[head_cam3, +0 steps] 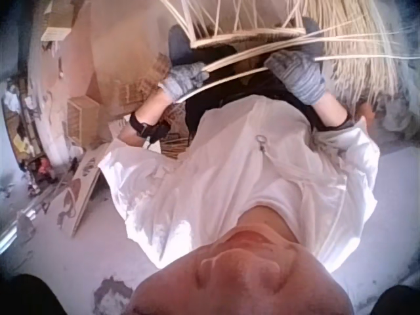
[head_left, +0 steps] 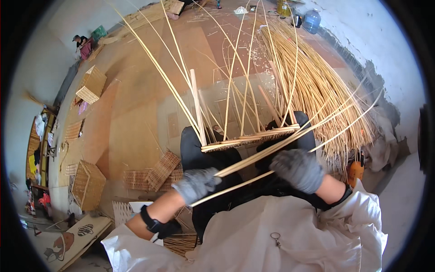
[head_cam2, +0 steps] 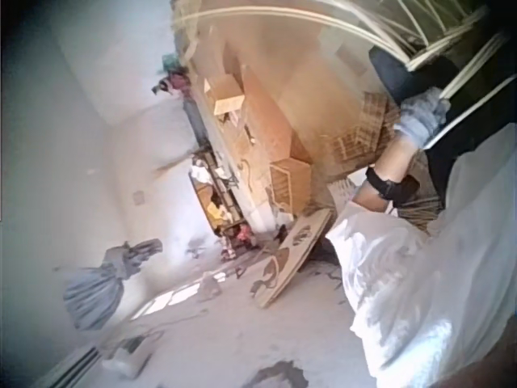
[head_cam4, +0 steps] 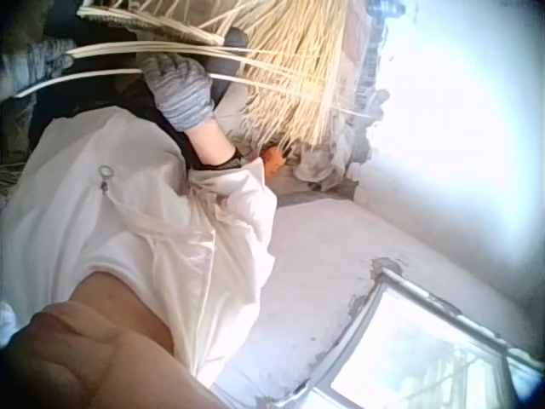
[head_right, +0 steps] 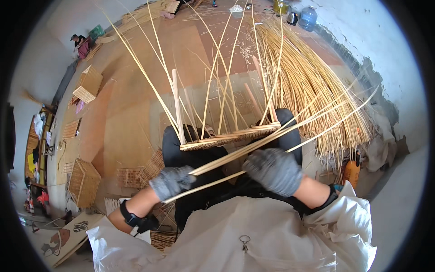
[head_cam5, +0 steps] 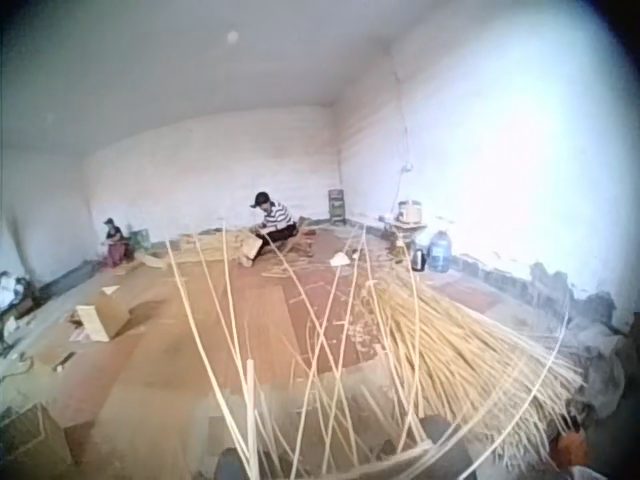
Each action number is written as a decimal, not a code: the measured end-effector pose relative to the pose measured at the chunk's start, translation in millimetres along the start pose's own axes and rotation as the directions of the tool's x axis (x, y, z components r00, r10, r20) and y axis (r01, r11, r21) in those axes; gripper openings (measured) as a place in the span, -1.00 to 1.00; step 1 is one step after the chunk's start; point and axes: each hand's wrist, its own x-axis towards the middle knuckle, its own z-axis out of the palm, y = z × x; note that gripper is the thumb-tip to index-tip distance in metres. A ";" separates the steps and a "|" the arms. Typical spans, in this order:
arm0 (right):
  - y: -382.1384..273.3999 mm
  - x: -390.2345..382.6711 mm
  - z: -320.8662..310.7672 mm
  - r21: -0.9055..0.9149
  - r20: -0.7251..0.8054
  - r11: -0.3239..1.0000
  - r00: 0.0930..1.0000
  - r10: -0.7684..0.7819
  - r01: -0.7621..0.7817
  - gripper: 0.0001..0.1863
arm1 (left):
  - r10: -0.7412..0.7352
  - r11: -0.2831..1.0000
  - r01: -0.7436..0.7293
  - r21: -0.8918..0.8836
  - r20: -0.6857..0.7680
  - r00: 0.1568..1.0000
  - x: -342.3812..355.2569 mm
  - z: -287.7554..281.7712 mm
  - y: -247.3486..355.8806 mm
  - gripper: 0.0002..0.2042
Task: The person weaves a basket by interlacing thin wooden strips around a frame of thicker rods, using a wooden mallet to pack the rows tightly. They then use shears to trim the excess ends of the rods before continuing to weave with more strips.
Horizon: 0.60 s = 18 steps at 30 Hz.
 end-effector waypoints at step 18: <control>21.3 19.0 51.6 0.035 0.205 0.889 0.874 0.441 -0.457 -0.79 | -0.571 -0.580 -0.315 -0.751 0.099 0.815 103.8 78.6 -17.2 -0.70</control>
